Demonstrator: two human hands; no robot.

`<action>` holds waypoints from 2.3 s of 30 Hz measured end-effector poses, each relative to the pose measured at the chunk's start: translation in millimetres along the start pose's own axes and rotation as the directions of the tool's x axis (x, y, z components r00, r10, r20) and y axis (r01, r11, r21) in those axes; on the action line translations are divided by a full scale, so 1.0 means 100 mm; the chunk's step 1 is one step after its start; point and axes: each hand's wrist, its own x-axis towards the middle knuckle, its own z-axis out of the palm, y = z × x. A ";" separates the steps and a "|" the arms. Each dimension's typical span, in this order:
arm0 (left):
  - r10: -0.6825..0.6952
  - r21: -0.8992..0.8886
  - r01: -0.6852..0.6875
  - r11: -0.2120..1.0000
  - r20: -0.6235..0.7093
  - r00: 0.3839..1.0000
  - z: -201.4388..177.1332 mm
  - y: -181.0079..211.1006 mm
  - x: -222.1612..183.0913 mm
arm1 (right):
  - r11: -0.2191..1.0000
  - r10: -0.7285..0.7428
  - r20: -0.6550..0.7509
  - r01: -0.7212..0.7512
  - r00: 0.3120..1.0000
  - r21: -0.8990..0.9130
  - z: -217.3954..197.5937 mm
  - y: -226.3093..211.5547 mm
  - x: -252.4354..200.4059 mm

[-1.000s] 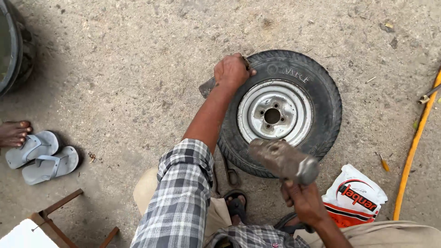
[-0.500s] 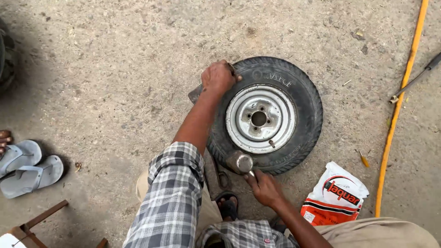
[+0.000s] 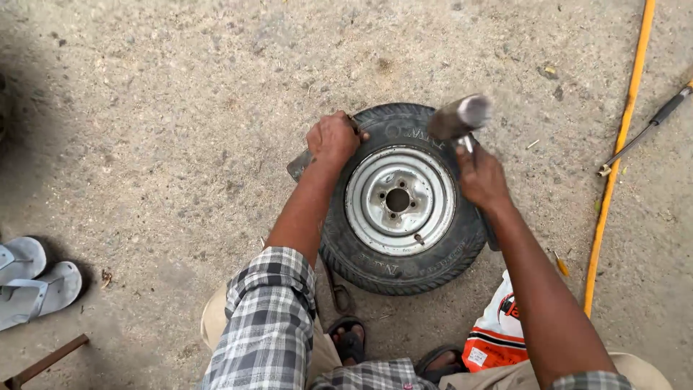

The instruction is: Replacing a tire on a small wheel rim using a hammer and metal levers.

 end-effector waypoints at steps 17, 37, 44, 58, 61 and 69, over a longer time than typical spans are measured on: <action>0.036 0.037 -0.034 0.999 -0.051 0.998 -0.19 0.13 0.00 | 0.883 0.449 0.102 -0.458 0.888 0.101 -0.53 -0.38 -0.46; -0.173 0.108 0.168 0.980 0.041 0.984 -0.08 0.08 -0.04 | 0.646 0.666 -0.374 -0.750 0.646 -0.144 -0.22 1.86 -0.58; -0.191 0.079 0.192 0.978 -0.024 0.981 -0.14 0.19 -0.15 | 0.792 0.481 -0.143 -0.499 0.865 -0.353 -0.61 1.08 -0.98; 0.156 -0.755 0.232 0.613 0.403 0.902 0.97 0.77 -1.21 | 0.779 0.036 0.283 -0.204 0.958 0.593 0.15 0.02 -1.55; 0.280 -0.710 0.334 0.620 0.598 0.751 1.25 0.94 -1.47 | 0.626 0.178 0.228 -0.289 0.957 0.724 0.37 0.51 -1.55; 0.477 0.211 -0.539 0.815 0.283 0.832 1.08 1.06 -2.20 | 0.642 0.761 -0.163 -0.693 0.628 0.328 -0.36 1.52 -1.25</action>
